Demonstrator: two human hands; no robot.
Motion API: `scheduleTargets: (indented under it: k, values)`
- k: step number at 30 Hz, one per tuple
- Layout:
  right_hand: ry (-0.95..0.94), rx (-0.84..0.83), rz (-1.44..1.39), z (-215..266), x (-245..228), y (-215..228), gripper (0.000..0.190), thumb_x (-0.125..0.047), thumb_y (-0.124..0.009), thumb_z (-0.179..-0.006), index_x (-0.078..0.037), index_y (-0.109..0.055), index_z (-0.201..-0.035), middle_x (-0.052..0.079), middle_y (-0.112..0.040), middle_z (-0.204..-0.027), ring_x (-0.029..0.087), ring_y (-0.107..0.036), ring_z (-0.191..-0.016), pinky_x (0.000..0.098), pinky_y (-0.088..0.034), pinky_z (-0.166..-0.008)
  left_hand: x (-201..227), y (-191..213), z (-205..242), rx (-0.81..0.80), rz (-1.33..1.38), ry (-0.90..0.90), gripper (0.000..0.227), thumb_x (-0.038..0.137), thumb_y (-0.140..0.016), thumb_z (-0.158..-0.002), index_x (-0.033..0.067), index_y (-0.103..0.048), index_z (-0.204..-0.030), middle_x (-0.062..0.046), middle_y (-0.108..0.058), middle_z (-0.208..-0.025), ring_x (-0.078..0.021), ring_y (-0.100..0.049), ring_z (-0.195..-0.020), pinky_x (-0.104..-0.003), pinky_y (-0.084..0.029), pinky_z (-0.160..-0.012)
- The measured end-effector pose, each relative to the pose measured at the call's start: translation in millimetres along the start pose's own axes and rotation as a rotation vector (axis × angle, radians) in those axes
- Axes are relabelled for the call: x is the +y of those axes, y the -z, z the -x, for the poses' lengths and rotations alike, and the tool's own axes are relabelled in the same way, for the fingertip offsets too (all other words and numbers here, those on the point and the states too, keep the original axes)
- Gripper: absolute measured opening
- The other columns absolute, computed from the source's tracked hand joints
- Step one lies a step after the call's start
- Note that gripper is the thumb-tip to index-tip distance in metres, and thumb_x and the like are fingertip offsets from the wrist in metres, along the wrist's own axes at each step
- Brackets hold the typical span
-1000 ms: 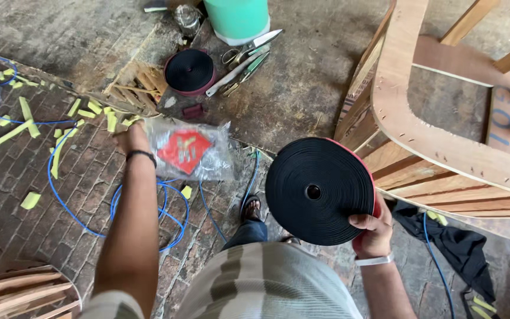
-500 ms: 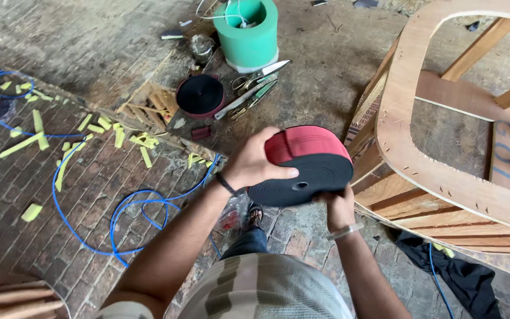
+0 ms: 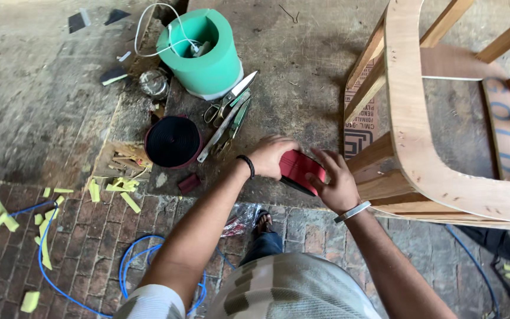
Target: The person unpacks a roll of red webbing, cuts a length with scissors, and staples it to the frame of a wooden chair using a pneumatic nail gun. The person repeats this process to attach multiple parallel strips of webbing across the chair frame.
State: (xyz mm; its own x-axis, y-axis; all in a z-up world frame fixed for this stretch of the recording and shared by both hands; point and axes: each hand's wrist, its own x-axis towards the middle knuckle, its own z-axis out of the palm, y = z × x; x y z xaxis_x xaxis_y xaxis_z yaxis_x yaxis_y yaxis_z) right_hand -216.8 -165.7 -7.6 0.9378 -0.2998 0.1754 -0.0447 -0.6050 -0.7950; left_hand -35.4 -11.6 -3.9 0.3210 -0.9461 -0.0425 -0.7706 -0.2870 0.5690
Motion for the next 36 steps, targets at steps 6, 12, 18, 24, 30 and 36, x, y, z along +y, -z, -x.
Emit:
scheduleTargets:
  k: [6,12,18,24,30,36]
  values:
    - [0.034,-0.138,0.155,-35,11,0,0.055,-0.022,-0.082,-0.085,-0.022,-0.067,-0.137,0.011,-0.064,-0.126,0.026,-0.066,-0.109,0.0371,-0.057,-0.089,-25,5,-18,-0.031,0.220,-0.086,0.091,0.006,-0.090,-0.052,0.0146,-0.056,-0.136,-0.011,-0.058,-0.139,-0.0333,-0.050,-0.133,-0.049,-0.037,-0.114]
    - [-0.326,-0.379,0.004,-56,16,6,0.053,-0.027,-0.092,-0.067,-0.014,-0.071,-0.114,0.006,-0.073,-0.097,0.021,-0.070,-0.087,0.0358,-0.059,-0.078,-20,-39,20,0.388,0.266,0.145,0.076,0.001,-0.073,-0.072,0.0221,-0.063,-0.144,-0.005,-0.057,-0.156,-0.0270,-0.049,-0.152,-0.042,-0.043,-0.129]
    - [-0.047,-0.283,0.017,-51,5,-8,0.048,-0.027,-0.092,-0.069,-0.008,-0.070,-0.107,0.008,-0.075,-0.091,0.020,-0.075,-0.080,0.0355,-0.060,-0.073,19,-64,53,0.391,0.063,0.215,0.092,0.019,-0.090,-0.069,0.0061,-0.046,-0.149,-0.019,-0.034,-0.164,-0.0398,-0.025,-0.155,-0.045,-0.031,-0.123]
    - [0.255,-0.165,0.141,-45,9,0,0.035,-0.020,-0.083,-0.081,-0.013,-0.076,-0.114,0.011,-0.073,-0.098,0.029,-0.073,-0.083,0.0396,-0.059,-0.074,32,-48,45,0.374,0.010,0.255,0.112,0.029,-0.096,-0.061,0.0023,-0.038,-0.154,-0.017,-0.030,-0.165,-0.0386,-0.024,-0.155,-0.044,-0.033,-0.122]
    - [0.124,-0.380,0.449,-64,-5,-7,0.029,-0.034,-0.081,-0.083,-0.011,-0.074,-0.099,0.006,-0.072,-0.100,0.025,-0.075,-0.082,0.0405,-0.061,-0.074,34,-39,44,0.312,-0.030,0.347,0.110,0.031,-0.097,-0.057,0.0096,-0.043,-0.151,-0.007,-0.032,-0.165,-0.0304,-0.026,-0.154,-0.041,-0.034,-0.122]
    - [0.045,-0.492,0.643,-72,-19,-3,0.028,-0.041,-0.067,-0.095,-0.014,-0.072,-0.100,0.003,-0.072,-0.103,0.023,-0.074,-0.076,0.0408,-0.061,-0.068,41,-26,37,0.202,-0.072,0.420,0.108,0.031,-0.096,-0.061,0.0163,-0.041,-0.153,-0.001,-0.027,-0.166,-0.0235,-0.024,-0.154,-0.038,-0.036,-0.120]
